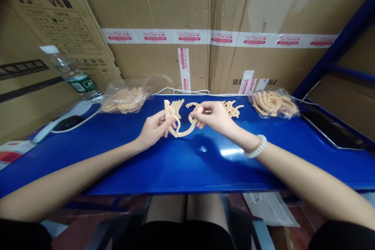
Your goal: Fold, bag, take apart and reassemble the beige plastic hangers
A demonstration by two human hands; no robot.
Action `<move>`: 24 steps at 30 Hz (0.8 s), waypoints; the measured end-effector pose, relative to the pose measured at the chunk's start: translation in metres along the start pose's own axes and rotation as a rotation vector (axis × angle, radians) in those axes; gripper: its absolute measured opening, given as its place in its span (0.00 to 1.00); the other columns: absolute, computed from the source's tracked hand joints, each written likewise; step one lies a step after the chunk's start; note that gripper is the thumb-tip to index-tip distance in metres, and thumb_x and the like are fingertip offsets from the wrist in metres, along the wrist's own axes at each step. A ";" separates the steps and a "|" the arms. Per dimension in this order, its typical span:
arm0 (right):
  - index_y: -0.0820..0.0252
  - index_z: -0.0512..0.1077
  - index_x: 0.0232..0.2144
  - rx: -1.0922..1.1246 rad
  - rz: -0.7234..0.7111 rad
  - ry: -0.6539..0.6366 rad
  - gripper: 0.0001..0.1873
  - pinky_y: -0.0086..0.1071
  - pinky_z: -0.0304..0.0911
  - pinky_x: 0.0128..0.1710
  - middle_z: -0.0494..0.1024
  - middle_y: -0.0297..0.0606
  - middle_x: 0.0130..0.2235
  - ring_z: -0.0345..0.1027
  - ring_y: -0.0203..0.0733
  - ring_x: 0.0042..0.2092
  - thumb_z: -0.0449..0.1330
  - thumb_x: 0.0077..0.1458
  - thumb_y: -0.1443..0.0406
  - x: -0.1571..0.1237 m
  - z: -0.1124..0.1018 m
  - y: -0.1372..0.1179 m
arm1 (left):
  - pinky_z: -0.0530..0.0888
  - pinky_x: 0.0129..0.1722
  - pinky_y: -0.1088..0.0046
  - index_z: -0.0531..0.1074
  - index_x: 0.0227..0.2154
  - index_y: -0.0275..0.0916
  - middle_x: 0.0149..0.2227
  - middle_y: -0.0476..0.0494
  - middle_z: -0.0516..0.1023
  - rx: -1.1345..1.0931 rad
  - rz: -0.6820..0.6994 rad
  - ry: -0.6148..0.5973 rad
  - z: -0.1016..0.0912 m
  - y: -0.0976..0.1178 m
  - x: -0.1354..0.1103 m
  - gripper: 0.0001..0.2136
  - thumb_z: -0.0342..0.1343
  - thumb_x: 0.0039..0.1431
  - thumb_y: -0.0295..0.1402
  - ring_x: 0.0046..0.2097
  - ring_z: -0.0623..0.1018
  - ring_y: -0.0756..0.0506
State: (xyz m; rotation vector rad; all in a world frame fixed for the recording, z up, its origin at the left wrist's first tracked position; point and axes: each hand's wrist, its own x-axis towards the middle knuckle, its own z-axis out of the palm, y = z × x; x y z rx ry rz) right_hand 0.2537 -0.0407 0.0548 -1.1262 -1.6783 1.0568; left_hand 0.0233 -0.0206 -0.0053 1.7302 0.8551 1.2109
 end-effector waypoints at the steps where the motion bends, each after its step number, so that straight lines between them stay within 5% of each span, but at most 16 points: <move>1: 0.62 0.75 0.28 0.049 0.047 0.026 0.20 0.30 0.73 0.27 0.78 0.38 0.25 0.74 0.38 0.27 0.73 0.46 0.52 -0.005 -0.006 0.006 | 0.67 0.17 0.79 0.71 0.35 0.35 0.27 0.48 0.78 -0.004 0.003 0.029 -0.001 -0.001 0.001 0.15 0.58 0.63 0.45 0.18 0.70 0.55; 6: 0.62 0.77 0.31 0.088 0.251 -0.019 0.24 0.28 0.73 0.29 0.80 0.42 0.32 0.76 0.41 0.34 0.75 0.42 0.50 -0.017 -0.028 0.025 | 0.69 0.17 0.78 0.68 0.34 0.36 0.29 0.47 0.79 -0.092 -0.019 0.129 -0.003 -0.005 0.003 0.16 0.56 0.64 0.46 0.19 0.73 0.53; 11: 0.60 0.73 0.30 0.090 0.135 0.053 0.22 0.26 0.64 0.23 0.75 0.36 0.31 0.64 0.32 0.27 0.71 0.49 0.49 -0.017 -0.026 0.030 | 0.69 0.22 0.78 0.70 0.33 0.37 0.24 0.50 0.76 0.047 0.059 0.125 -0.006 0.000 -0.001 0.13 0.54 0.66 0.43 0.20 0.72 0.53; 15: 0.57 0.69 0.31 0.364 0.115 0.086 0.20 0.31 0.73 0.35 0.75 0.33 0.35 0.71 0.35 0.33 0.74 0.47 0.54 -0.019 -0.017 0.033 | 0.67 0.25 0.77 0.71 0.29 0.38 0.19 0.53 0.70 0.217 0.096 0.087 -0.008 0.008 -0.003 0.13 0.53 0.66 0.40 0.22 0.70 0.52; 20: 0.57 0.76 0.37 0.432 0.168 0.031 0.19 0.36 0.77 0.41 0.79 0.36 0.35 0.77 0.40 0.36 0.76 0.45 0.59 -0.026 -0.006 0.034 | 0.70 0.32 0.74 0.71 0.33 0.37 0.33 0.47 0.76 0.133 0.028 -0.233 -0.001 0.020 -0.006 0.12 0.55 0.63 0.41 0.32 0.74 0.48; 24: 0.57 0.81 0.34 0.279 0.026 -0.066 0.12 0.35 0.76 0.40 0.81 0.39 0.36 0.78 0.42 0.38 0.74 0.49 0.58 -0.030 0.001 0.034 | 0.74 0.42 0.66 0.64 0.30 0.38 0.45 0.38 0.78 -0.135 -0.054 -0.516 0.008 0.023 -0.011 0.18 0.57 0.63 0.48 0.44 0.78 0.42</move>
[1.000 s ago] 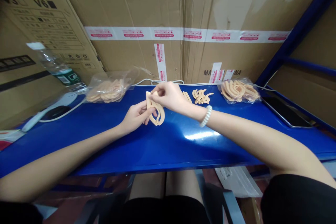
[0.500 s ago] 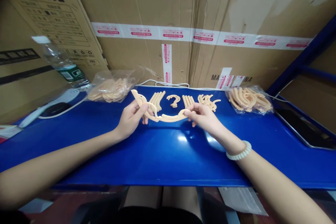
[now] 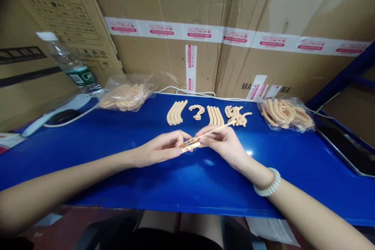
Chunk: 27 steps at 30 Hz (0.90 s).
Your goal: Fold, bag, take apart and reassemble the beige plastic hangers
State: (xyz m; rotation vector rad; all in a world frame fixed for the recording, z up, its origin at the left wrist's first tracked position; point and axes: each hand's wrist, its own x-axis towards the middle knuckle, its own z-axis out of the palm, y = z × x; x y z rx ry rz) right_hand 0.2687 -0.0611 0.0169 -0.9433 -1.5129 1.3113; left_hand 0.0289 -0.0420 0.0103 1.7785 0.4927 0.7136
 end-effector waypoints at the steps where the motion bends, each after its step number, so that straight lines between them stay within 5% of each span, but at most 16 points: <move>1: 0.57 0.81 0.33 -0.045 -0.041 -0.017 0.11 0.34 0.76 0.39 0.81 0.39 0.37 0.77 0.41 0.37 0.73 0.50 0.58 0.000 0.001 0.000 | 0.75 0.42 0.65 0.63 0.30 0.39 0.45 0.37 0.79 -0.100 -0.029 -0.045 0.002 -0.001 0.000 0.19 0.57 0.63 0.50 0.44 0.79 0.42; 5: 0.56 0.82 0.33 -0.182 -0.114 -0.044 0.10 0.33 0.74 0.34 0.81 0.39 0.34 0.76 0.40 0.34 0.72 0.52 0.57 0.001 0.001 0.000 | 0.76 0.32 0.69 0.64 0.40 0.40 0.38 0.40 0.81 -0.279 -0.181 -0.065 0.004 -0.007 0.000 0.18 0.57 0.64 0.50 0.31 0.80 0.46; 9: 0.55 0.83 0.34 -0.307 -0.211 -0.068 0.08 0.33 0.71 0.34 0.81 0.39 0.33 0.75 0.41 0.35 0.70 0.55 0.57 0.002 -0.001 0.002 | 0.69 0.27 0.76 0.68 0.46 0.39 0.32 0.47 0.79 -0.092 -0.219 -0.053 0.005 -0.009 0.000 0.12 0.55 0.67 0.42 0.28 0.75 0.50; 15: 0.53 0.81 0.37 -0.503 -0.435 -0.105 0.05 0.38 0.72 0.40 0.82 0.39 0.36 0.75 0.43 0.38 0.64 0.63 0.62 0.000 -0.002 0.000 | 0.65 0.32 0.75 0.73 0.37 0.38 0.29 0.51 0.73 0.331 -0.079 -0.030 0.006 -0.005 0.000 0.14 0.45 0.72 0.38 0.31 0.71 0.50; 27: 0.58 0.77 0.42 -0.956 -0.859 -0.289 0.13 0.36 0.69 0.35 0.79 0.42 0.37 0.74 0.42 0.37 0.52 0.69 0.70 -0.004 -0.007 -0.011 | 0.60 0.29 0.74 0.63 0.25 0.38 0.22 0.54 0.64 0.496 0.016 -0.064 0.007 -0.003 0.005 0.17 0.42 0.71 0.36 0.25 0.64 0.52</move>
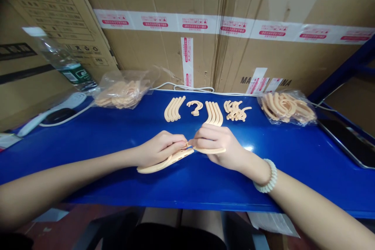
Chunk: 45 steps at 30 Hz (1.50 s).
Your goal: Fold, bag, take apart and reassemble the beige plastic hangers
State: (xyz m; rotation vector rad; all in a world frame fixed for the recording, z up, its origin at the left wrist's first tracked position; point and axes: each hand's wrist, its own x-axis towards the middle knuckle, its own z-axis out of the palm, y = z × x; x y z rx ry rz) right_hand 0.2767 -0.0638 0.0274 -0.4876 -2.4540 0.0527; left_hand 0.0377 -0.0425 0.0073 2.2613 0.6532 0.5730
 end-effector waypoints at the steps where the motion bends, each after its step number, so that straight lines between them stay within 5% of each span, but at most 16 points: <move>1: 0.60 0.77 0.42 -0.056 -0.063 0.003 0.12 0.36 0.69 0.34 0.80 0.43 0.36 0.74 0.43 0.37 0.53 0.69 0.71 0.002 -0.001 -0.001 | 0.60 0.28 0.75 0.62 0.24 0.38 0.22 0.54 0.63 -0.012 -0.007 -0.005 0.000 -0.001 0.000 0.18 0.42 0.71 0.37 0.25 0.64 0.52; 5: 0.60 0.76 0.42 -0.104 -0.114 0.070 0.09 0.37 0.70 0.35 0.80 0.43 0.38 0.74 0.44 0.38 0.56 0.67 0.72 0.009 -0.017 -0.001 | 0.62 0.23 0.77 0.64 0.27 0.38 0.20 0.53 0.67 -0.342 -0.143 -0.017 -0.001 -0.007 0.002 0.19 0.44 0.70 0.45 0.21 0.67 0.52; 8: 0.57 0.76 0.41 -0.099 0.111 0.214 0.10 0.38 0.71 0.38 0.81 0.44 0.41 0.75 0.45 0.39 0.55 0.66 0.70 0.004 -0.041 0.019 | 0.68 0.21 0.75 0.68 0.35 0.36 0.21 0.49 0.73 -0.761 -0.251 -0.003 -0.001 -0.016 0.003 0.19 0.50 0.67 0.49 0.20 0.73 0.49; 10: 0.57 0.76 0.40 -0.180 0.411 0.272 0.08 0.36 0.70 0.33 0.81 0.45 0.42 0.75 0.46 0.36 0.56 0.64 0.68 -0.005 -0.058 0.042 | 0.75 0.27 0.72 0.69 0.38 0.34 0.26 0.42 0.79 -0.959 -0.259 0.021 -0.002 -0.021 0.005 0.16 0.57 0.63 0.45 0.25 0.80 0.45; 13: 0.64 0.74 0.49 -0.316 0.799 0.198 0.16 0.36 0.69 0.32 0.80 0.41 0.30 0.75 0.48 0.31 0.55 0.60 0.68 -0.021 -0.075 0.077 | 0.79 0.37 0.68 0.70 0.39 0.33 0.35 0.34 0.84 -1.118 -0.272 0.111 -0.005 -0.022 0.006 0.10 0.59 0.62 0.36 0.34 0.84 0.41; 16: 0.72 0.73 0.54 -0.442 1.023 0.057 0.25 0.36 0.69 0.37 0.81 0.43 0.29 0.76 0.51 0.34 0.55 0.54 0.71 -0.033 -0.077 0.100 | 0.79 0.41 0.67 0.71 0.39 0.33 0.40 0.34 0.84 -1.173 -0.352 0.190 -0.007 -0.018 0.007 0.04 0.54 0.65 0.29 0.40 0.84 0.41; 22: 0.74 0.76 0.53 -0.437 1.161 -0.084 0.27 0.35 0.70 0.42 0.83 0.50 0.42 0.78 0.52 0.41 0.51 0.52 0.73 -0.041 -0.062 0.114 | 0.79 0.42 0.67 0.75 0.39 0.33 0.41 0.37 0.84 -1.192 -0.387 0.235 -0.007 -0.016 0.008 0.06 0.54 0.63 0.24 0.42 0.84 0.42; 25: 0.72 0.77 0.51 -0.460 1.179 -0.127 0.23 0.36 0.70 0.43 0.83 0.51 0.40 0.78 0.53 0.41 0.51 0.57 0.71 -0.043 -0.060 0.115 | 0.78 0.41 0.69 0.76 0.40 0.33 0.40 0.38 0.84 -1.186 -0.380 0.248 -0.007 -0.017 0.009 0.07 0.55 0.62 0.23 0.41 0.83 0.43; 29: 0.70 0.77 0.48 -0.568 0.988 0.031 0.19 0.41 0.69 0.44 0.81 0.51 0.36 0.75 0.54 0.40 0.53 0.59 0.69 -0.034 -0.053 0.092 | 0.78 0.40 0.68 0.77 0.41 0.34 0.38 0.40 0.83 -1.193 -0.362 0.244 -0.008 -0.016 0.009 0.08 0.56 0.60 0.23 0.39 0.83 0.43; 32: 0.64 0.73 0.53 -0.438 0.502 0.189 0.18 0.44 0.69 0.44 0.77 0.48 0.40 0.72 0.52 0.42 0.56 0.63 0.66 -0.011 -0.037 0.048 | 0.78 0.40 0.67 0.77 0.42 0.35 0.37 0.41 0.82 -1.207 -0.336 0.231 -0.006 -0.017 0.009 0.09 0.58 0.60 0.25 0.39 0.84 0.42; 36: 0.58 0.73 0.51 -0.161 -0.023 -0.141 0.12 0.43 0.68 0.48 0.75 0.46 0.47 0.69 0.48 0.49 0.57 0.67 0.64 0.013 -0.005 -0.011 | 0.77 0.39 0.70 0.78 0.46 0.35 0.35 0.41 0.83 -1.228 -0.315 0.241 -0.004 -0.023 0.010 0.12 0.61 0.60 0.28 0.36 0.83 0.44; 39: 0.60 0.74 0.46 -0.171 -0.141 -0.243 0.09 0.44 0.66 0.53 0.76 0.42 0.48 0.67 0.46 0.52 0.55 0.69 0.68 0.014 0.014 -0.027 | 0.77 0.41 0.69 0.76 0.51 0.35 0.37 0.38 0.84 -1.240 -0.331 0.277 -0.004 -0.024 0.011 0.15 0.60 0.62 0.32 0.36 0.83 0.44; 45: 0.63 0.73 0.40 -0.257 -0.121 -0.166 0.07 0.40 0.69 0.49 0.77 0.44 0.46 0.68 0.45 0.50 0.54 0.69 0.69 0.006 0.024 -0.014 | 0.77 0.48 0.61 0.74 0.49 0.32 0.42 0.32 0.83 -1.201 -0.323 0.282 -0.002 -0.018 0.008 0.18 0.59 0.64 0.41 0.42 0.83 0.39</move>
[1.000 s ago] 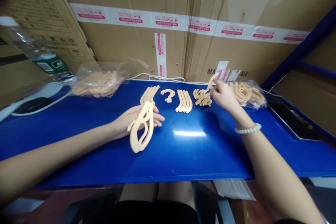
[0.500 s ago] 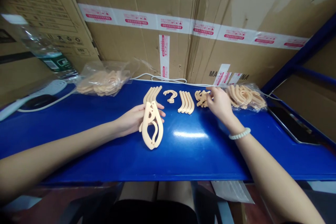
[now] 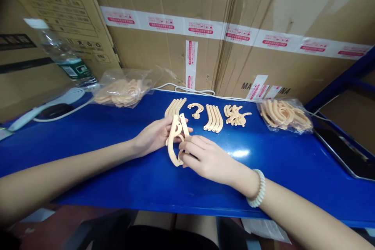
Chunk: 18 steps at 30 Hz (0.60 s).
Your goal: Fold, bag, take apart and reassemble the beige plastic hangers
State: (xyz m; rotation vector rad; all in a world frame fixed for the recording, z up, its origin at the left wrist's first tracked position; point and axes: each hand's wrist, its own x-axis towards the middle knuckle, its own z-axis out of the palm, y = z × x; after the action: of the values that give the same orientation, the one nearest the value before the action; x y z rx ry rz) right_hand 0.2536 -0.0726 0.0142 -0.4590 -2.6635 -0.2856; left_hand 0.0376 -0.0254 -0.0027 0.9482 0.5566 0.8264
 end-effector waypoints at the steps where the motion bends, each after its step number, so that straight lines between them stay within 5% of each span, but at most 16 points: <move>1: 0.63 0.73 0.39 -0.033 0.004 0.003 0.07 0.41 0.68 0.50 0.77 0.45 0.45 0.69 0.46 0.50 0.54 0.69 0.69 -0.001 0.000 0.002 | 0.78 0.47 0.61 0.74 0.47 0.32 0.41 0.34 0.83 0.058 0.019 -0.018 0.001 -0.002 -0.002 0.17 0.61 0.62 0.40 0.41 0.83 0.40; 5: 0.62 0.72 0.37 -0.211 0.077 -0.053 0.10 0.48 0.63 0.55 0.76 0.45 0.41 0.68 0.49 0.47 0.53 0.70 0.67 -0.001 0.001 0.005 | 0.79 0.40 0.66 0.74 0.42 0.33 0.34 0.40 0.82 0.273 0.080 -0.036 0.001 -0.009 -0.008 0.15 0.63 0.62 0.41 0.36 0.83 0.42; 10: 0.58 0.70 0.30 -0.354 0.169 -0.144 0.18 0.49 0.56 0.54 0.72 0.36 0.29 0.63 0.45 0.34 0.46 0.71 0.68 0.000 0.000 0.002 | 0.80 0.42 0.64 0.73 0.44 0.33 0.34 0.38 0.84 0.261 0.072 0.016 0.001 -0.010 -0.009 0.18 0.61 0.62 0.45 0.37 0.84 0.40; 15: 0.57 0.67 0.32 -0.271 0.082 -0.020 0.16 0.40 0.56 0.47 0.75 0.33 0.30 0.64 0.40 0.33 0.47 0.71 0.72 -0.004 -0.015 0.009 | 0.81 0.37 0.61 0.72 0.40 0.33 0.29 0.38 0.83 0.125 0.019 0.037 -0.002 -0.005 -0.007 0.16 0.59 0.64 0.43 0.34 0.84 0.39; 18: 0.55 0.67 0.39 -0.085 0.254 0.116 0.07 0.39 0.58 0.47 0.78 0.34 0.35 0.69 0.40 0.35 0.52 0.70 0.69 -0.016 -0.032 0.030 | 0.81 0.38 0.61 0.72 0.39 0.33 0.29 0.37 0.83 0.085 0.011 0.033 -0.004 -0.002 -0.006 0.13 0.58 0.65 0.41 0.36 0.85 0.38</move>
State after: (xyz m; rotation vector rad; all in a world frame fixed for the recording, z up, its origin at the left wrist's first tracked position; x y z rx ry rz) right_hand 0.2896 -0.0574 0.0397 -0.7753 -2.4542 -0.3369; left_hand 0.0321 -0.0295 -0.0058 1.0182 0.6192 0.8345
